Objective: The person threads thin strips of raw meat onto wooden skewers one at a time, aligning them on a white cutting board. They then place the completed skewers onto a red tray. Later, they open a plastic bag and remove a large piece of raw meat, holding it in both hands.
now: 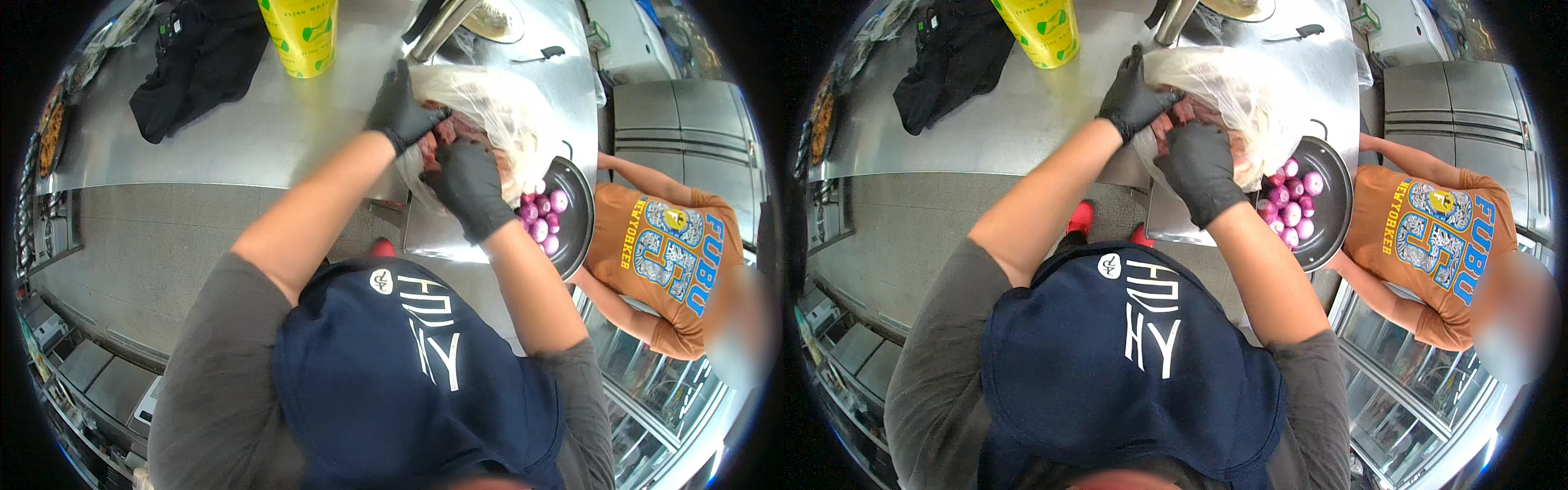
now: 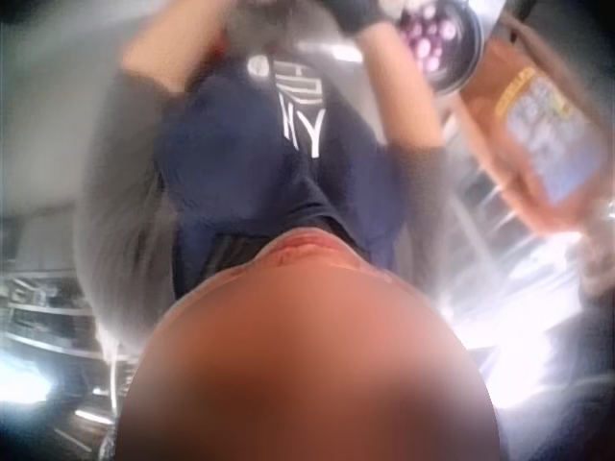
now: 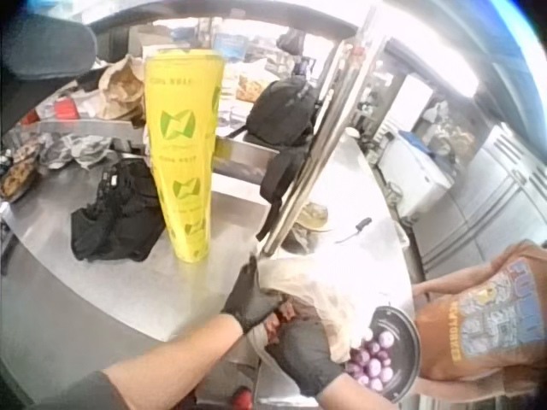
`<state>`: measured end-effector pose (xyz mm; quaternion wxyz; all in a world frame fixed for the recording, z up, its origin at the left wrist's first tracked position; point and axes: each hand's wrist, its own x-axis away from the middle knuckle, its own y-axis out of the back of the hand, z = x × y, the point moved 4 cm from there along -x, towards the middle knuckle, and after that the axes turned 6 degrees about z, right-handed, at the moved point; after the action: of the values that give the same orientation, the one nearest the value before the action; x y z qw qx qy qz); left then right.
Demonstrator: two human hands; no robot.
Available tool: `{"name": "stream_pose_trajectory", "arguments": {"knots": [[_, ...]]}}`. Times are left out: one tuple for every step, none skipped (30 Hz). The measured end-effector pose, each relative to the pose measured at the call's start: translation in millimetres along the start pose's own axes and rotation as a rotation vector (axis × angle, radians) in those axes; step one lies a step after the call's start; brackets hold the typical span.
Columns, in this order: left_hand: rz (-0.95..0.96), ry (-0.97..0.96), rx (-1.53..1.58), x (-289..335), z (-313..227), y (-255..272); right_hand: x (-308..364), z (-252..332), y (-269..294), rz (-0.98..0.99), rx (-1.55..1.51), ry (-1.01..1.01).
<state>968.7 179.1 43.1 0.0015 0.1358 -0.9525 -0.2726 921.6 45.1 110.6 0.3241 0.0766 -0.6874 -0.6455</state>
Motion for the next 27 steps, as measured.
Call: {"name": "stream_pose_trajectory", "arguments": {"knots": [[0.049, 0.057, -0.034, 14, -2, -5, -5, 1, 3, -0.092, -0.030, -0.015], [0.001, 0.175, 0.100, 26, 0, -7, -14, 3, 2, -0.082, -0.052, -0.024], [0.004, 0.290, 0.240, 27, 5, -7, -20, 4, 2, -0.070, -0.076, -0.036], [0.062, 0.472, 0.373, 31, 12, -12, -24, 4, 0, -0.044, -0.095, -0.048], [0.065, 0.454, 0.335, 30, 11, -14, -25, 5, -1, -0.008, -0.054, -0.016], [0.074, 0.452, 0.300, 27, 12, -15, -25, 6, 0, -0.047, -0.038, -0.015], [0.073, 0.432, 0.270, 26, 11, -17, -24, 6, 2, -0.078, -0.027, -0.018], [0.089, 0.418, 0.243, 26, 12, -20, -20, 5, 2, -0.105, -0.016, -0.017], [0.080, 0.379, 0.225, 23, 12, -20, -18, 5, 2, -0.090, -0.008, -0.011], [0.068, 0.338, 0.206, 21, 11, -21, -16, 5, 3, -0.079, 0.001, -0.003], [0.058, 0.296, 0.231, 21, 12, -22, -13, 4, 3, -0.082, 0.008, 0.014], [0.047, 0.253, 0.255, 21, 12, -23, -11, 3, 3, -0.088, 0.020, 0.012], [0.039, 0.212, 0.283, 21, 12, -25, -8, 2, 3, -0.107, 0.032, 0.017], [0.021, 0.160, 0.244, 21, 12, -26, -5, 0, 3, -0.131, 0.047, 0.022], [0.003, 0.110, 0.207, 21, 12, -27, -3, -1, 1, -0.129, 0.027, 0.014], [-0.016, 0.058, 0.168, 19, 13, -28, -2, -3, 0, -0.137, 0.008, 0.006], [-0.003, 0.044, 0.157, 19, 15, -31, 0, -4, -1, -0.142, -0.011, -0.002], [0.011, 0.032, 0.148, 18, 16, -33, 2, -4, -2, -0.155, -0.004, 0.009], [0.001, -0.003, 0.144, 17, 16, -34, 5, -5, -2, -0.174, 0.005, 0.021], [0.046, 0.041, 0.145, 17, 19, -36, 8, -5, -2, -0.200, 0.010, 0.036], [0.067, 0.064, 0.155, 15, 21, -36, 10, -5, -3, -0.172, -0.015, 0.015], [0.081, 0.083, 0.165, 14, 20, -37, 13, -6, -3, -0.157, -0.040, 0.002], [0.085, 0.052, 0.149, 12, 18, -34, 14, -5, -2, -0.154, -0.063, -0.003], [0.083, 0.015, 0.133, 12, 14, -31, 16, -5, 0, -0.163, -0.034, -0.015], [0.079, -0.009, 0.125, 11, 9, -29, 21, -5, 1, -0.182, -0.007, -0.019], [0.081, -0.013, 0.114, 13, 5, -27, 26, -4, 2, -0.201, 0.014, -0.018], [0.080, 0.001, 0.113, 20, 0, -29, 33, -7, 1, -0.214, -0.077, -0.030]]}}
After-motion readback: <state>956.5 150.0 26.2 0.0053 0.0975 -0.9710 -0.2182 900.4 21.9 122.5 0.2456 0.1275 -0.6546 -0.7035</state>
